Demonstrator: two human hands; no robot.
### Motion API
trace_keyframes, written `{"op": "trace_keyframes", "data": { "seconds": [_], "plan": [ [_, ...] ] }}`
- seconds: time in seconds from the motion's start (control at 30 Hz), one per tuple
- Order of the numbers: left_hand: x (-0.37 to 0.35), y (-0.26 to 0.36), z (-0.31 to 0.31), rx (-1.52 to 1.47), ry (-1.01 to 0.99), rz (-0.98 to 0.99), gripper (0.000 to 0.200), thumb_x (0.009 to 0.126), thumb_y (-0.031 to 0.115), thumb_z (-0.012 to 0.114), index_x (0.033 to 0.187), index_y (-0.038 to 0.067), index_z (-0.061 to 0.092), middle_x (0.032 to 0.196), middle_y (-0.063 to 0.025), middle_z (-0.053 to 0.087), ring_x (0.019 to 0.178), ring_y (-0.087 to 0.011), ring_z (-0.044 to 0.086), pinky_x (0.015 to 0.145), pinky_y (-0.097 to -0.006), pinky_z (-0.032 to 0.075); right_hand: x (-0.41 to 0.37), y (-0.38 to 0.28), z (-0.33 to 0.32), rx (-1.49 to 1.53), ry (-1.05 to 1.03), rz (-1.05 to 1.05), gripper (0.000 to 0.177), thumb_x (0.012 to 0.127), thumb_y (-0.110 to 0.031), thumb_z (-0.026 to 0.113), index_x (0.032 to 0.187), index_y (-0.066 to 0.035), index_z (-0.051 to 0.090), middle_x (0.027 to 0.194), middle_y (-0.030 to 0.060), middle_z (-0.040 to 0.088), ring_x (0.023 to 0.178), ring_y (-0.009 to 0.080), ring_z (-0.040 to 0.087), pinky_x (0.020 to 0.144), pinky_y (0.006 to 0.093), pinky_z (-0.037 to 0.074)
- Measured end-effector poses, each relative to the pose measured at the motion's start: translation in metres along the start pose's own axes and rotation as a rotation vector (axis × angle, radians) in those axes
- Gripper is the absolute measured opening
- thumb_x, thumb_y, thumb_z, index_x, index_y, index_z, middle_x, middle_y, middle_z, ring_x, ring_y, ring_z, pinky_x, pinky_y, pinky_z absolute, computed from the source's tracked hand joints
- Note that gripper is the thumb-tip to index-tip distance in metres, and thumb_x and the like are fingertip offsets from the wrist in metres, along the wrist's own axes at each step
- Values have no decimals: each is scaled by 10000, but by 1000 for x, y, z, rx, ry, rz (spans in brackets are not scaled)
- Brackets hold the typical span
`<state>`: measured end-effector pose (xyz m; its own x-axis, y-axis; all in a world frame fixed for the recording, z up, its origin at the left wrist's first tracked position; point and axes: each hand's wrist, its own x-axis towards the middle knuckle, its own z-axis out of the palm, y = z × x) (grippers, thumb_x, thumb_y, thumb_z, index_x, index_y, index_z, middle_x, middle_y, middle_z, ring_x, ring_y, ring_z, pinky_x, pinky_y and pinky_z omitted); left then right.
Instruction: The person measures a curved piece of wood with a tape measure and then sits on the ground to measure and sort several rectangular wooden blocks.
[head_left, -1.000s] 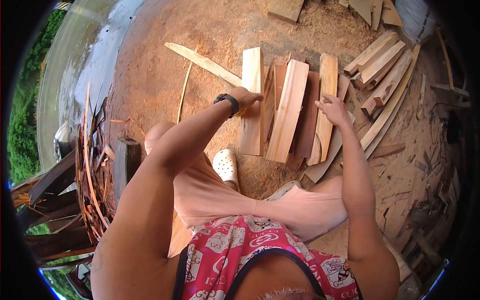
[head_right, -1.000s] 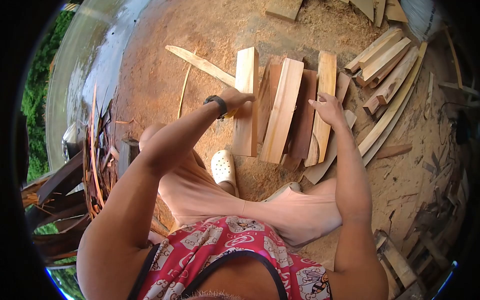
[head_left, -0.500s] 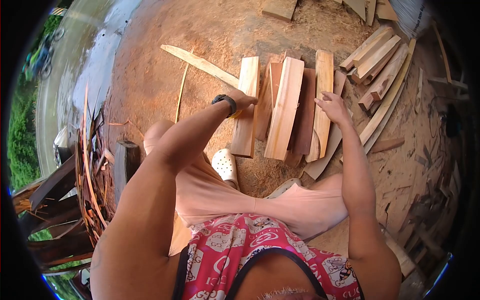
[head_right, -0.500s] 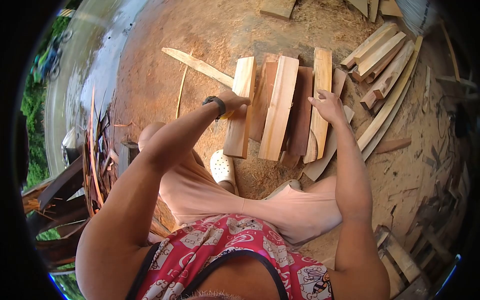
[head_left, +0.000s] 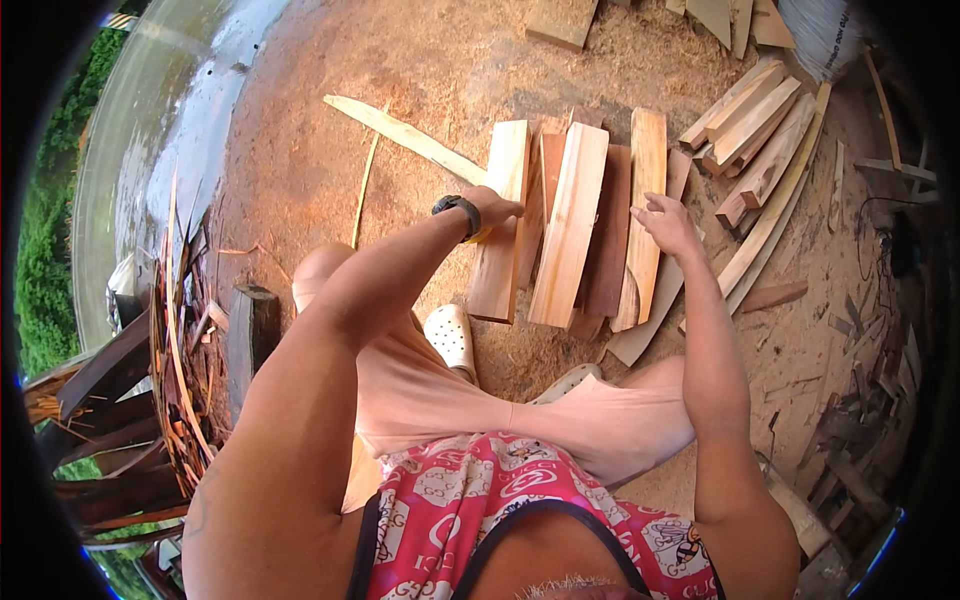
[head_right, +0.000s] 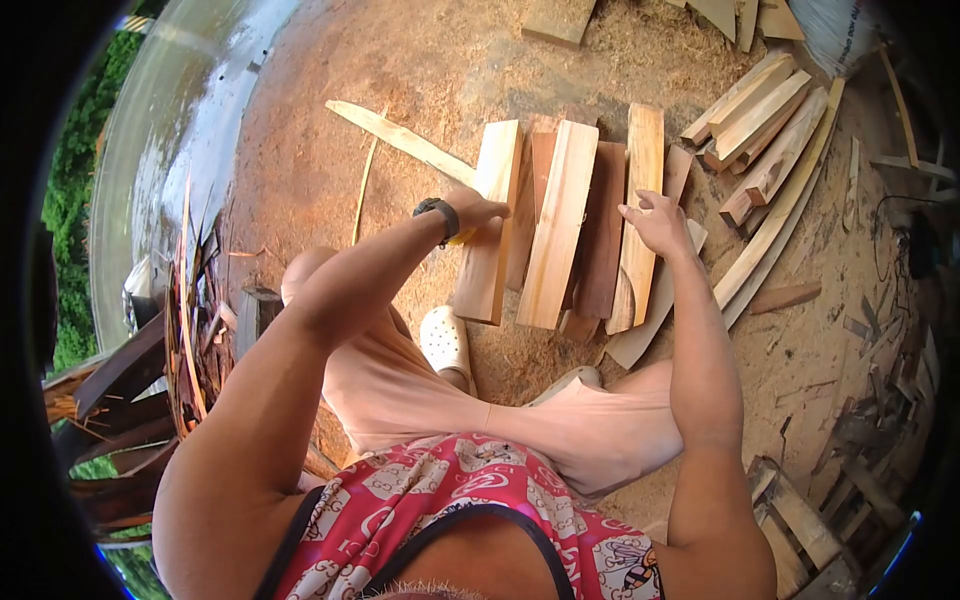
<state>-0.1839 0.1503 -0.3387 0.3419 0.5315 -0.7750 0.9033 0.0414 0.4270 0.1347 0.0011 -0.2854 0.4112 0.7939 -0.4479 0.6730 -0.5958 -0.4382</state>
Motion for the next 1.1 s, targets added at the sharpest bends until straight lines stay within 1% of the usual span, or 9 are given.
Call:
{"op": "trace_keyframes", "data": {
  "seconds": [0.47, 0.6, 0.67, 0.8, 0.9, 0.97, 1.03, 1.07, 1.1],
  "plan": [
    [-10, 3, -6, 4, -46, 14, 759, 745, 605, 694, 1169, -25, 692, 1246, -267, 641, 1151, -364, 626, 962, -398, 499, -1, -6, 2, 20, -3, -35, 643, 844, -411, 727, 1334, -15, 594, 1250, 225, 653, 1174, 348, 625, 1011, 406, 480],
    [1, -3, 0, 7, -43, 5, 758, 746, 601, 690, 1180, -20, 688, 1248, -266, 641, 1153, -364, 624, 967, -397, 498, 0, -6, 3, 16, -10, -36, 637, 844, -404, 729, 1329, -13, 597, 1244, 229, 654, 1172, 349, 626, 1009, 405, 479],
    [-2, -3, 2, -16, 7, 40, 740, 726, 579, 687, 1096, -61, 701, 1147, -273, 672, 1035, -361, 652, 878, -407, 506, 0, -5, 4, 31, -2, -37, 639, 844, -403, 728, 1331, -12, 596, 1243, 229, 655, 1169, 350, 627, 1007, 405, 478],
    [-8, 1, -1, -17, -10, 9, 739, 731, 582, 691, 1103, -57, 702, 1148, -275, 672, 1044, -365, 652, 885, -407, 508, -2, -7, 2, 38, -12, -23, 639, 844, -402, 728, 1330, -9, 595, 1241, 229, 656, 1166, 353, 628, 1005, 406, 478],
    [-7, 2, 1, 11, 13, 38, 736, 739, 583, 692, 1108, -54, 701, 1150, -274, 672, 1057, -369, 651, 901, -404, 509, -2, -5, 2, 37, -1, -34, 640, 844, -404, 727, 1329, -7, 594, 1233, 228, 659, 1168, 356, 625, 1004, 407, 478],
    [-12, 5, -2, -2, -29, 36, 749, 746, 602, 695, 1103, -56, 703, 1181, -273, 666, 1078, -373, 648, 922, -400, 506, -4, -8, 0, 51, 1, -24, 649, 839, -399, 733, 1323, 9, 592, 1220, 235, 663, 1160, 359, 627, 1002, 407, 477],
    [-26, 11, -13, 108, -121, 138, 684, 799, 622, 655, 1199, 70, 703, 1276, -220, 642, 1189, -354, 606, 1007, -391, 472, 0, -3, 4, 30, 19, -61, 657, 837, -402, 737, 1309, 32, 592, 1203, 243, 666, 1143, 360, 633, 995, 408, 481],
    [41, -23, 25, 304, -73, 264, 642, 816, 653, 615, 1178, 134, 724, 1266, -211, 650, 1185, -354, 608, 1011, -393, 465, 3, -3, 4, 6, 24, -72, 657, 839, -405, 737, 1299, 42, 595, 1197, 246, 666, 1133, 359, 637, 989, 409, 484],
    [39, -21, 24, 317, -66, 252, 628, 809, 665, 606, 1177, 171, 726, 1268, -198, 652, 1186, -353, 607, 1003, -399, 466, 3, 0, 6, -15, 26, -88, 657, 841, -408, 737, 1289, 51, 598, 1190, 248, 667, 1123, 358, 641, 982, 410, 487]
  ]
}}
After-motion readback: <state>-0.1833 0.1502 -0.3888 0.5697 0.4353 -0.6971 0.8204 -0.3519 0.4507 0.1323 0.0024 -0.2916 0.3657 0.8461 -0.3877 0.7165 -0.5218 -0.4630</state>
